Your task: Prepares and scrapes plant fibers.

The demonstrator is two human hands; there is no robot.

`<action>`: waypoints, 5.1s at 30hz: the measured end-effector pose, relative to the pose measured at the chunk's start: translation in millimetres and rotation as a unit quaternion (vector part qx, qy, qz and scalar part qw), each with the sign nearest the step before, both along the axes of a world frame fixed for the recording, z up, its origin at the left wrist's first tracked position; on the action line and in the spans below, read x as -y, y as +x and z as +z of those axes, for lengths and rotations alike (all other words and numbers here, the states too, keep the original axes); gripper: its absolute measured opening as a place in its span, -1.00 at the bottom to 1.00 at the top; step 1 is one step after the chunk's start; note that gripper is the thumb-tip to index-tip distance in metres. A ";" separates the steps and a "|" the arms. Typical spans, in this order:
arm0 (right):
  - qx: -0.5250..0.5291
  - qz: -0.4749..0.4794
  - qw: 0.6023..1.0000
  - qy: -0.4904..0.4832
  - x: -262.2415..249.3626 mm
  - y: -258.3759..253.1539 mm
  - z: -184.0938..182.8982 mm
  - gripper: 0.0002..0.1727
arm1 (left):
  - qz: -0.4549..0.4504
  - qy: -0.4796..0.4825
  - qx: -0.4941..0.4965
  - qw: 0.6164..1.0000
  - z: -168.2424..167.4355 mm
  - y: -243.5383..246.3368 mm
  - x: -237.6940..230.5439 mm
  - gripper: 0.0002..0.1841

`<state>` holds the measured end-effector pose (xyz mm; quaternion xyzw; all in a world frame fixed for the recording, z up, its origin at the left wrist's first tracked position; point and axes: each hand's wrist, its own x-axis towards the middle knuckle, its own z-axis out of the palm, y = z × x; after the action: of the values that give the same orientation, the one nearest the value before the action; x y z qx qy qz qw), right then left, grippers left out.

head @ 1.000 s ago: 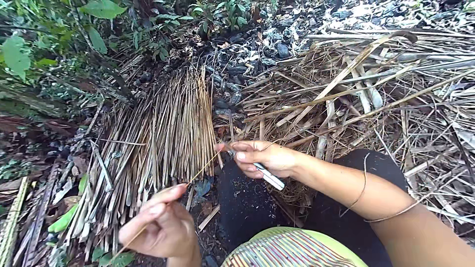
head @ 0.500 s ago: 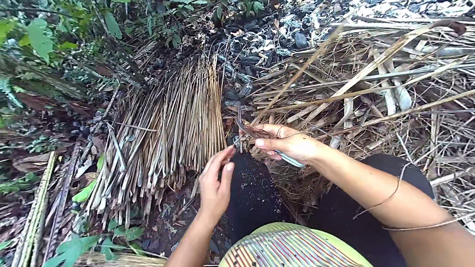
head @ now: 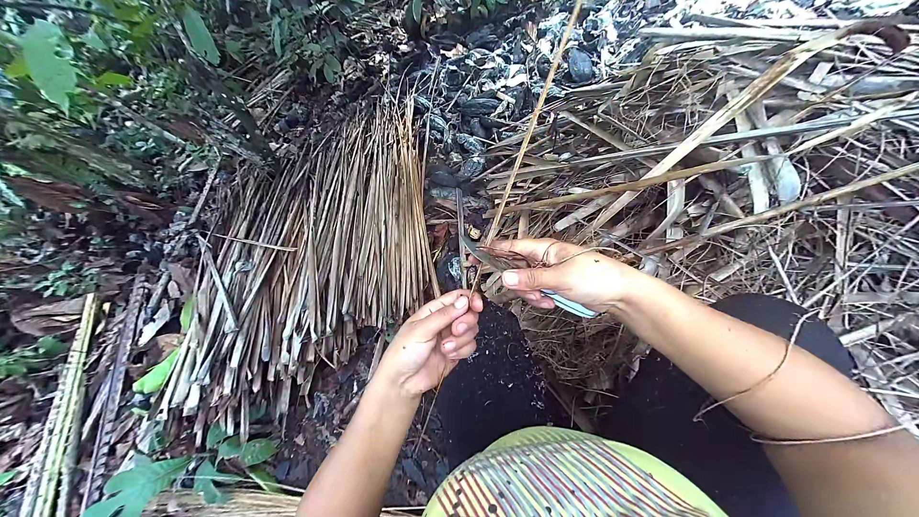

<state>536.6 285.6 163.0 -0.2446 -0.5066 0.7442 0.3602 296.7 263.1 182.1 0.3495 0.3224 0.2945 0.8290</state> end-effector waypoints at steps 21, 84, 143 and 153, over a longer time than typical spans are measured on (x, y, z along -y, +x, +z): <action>0.032 0.013 0.996 -0.078 10.0 -29.9 -6.9 -0.64 | 0.026 -0.061 0.050 0.997 -48.5 -42.6 15.3 -0.90; 0.033 0.002 0.999 -0.008 20.7 -42.6 -14.0 -0.65 | 0.205 0.328 -0.249 0.888 -46.0 -12.7 44.0 -0.74; -0.003 -0.020 1.000 -0.023 11.9 -19.8 -2.0 -0.63 | 0.198 0.489 -0.381 0.760 -47.3 -14.9 49.6 -0.72; -0.029 -0.259 0.965 0.023 -29.0 35.0 25.0 -0.57 | 0.214 0.560 -0.474 0.645 -46.4 -24.8 52.1 -0.65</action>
<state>571.6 314.6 187.9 -0.3377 -0.4323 0.6202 0.5607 271.9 211.1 135.7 0.7603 0.5106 0.3823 0.1227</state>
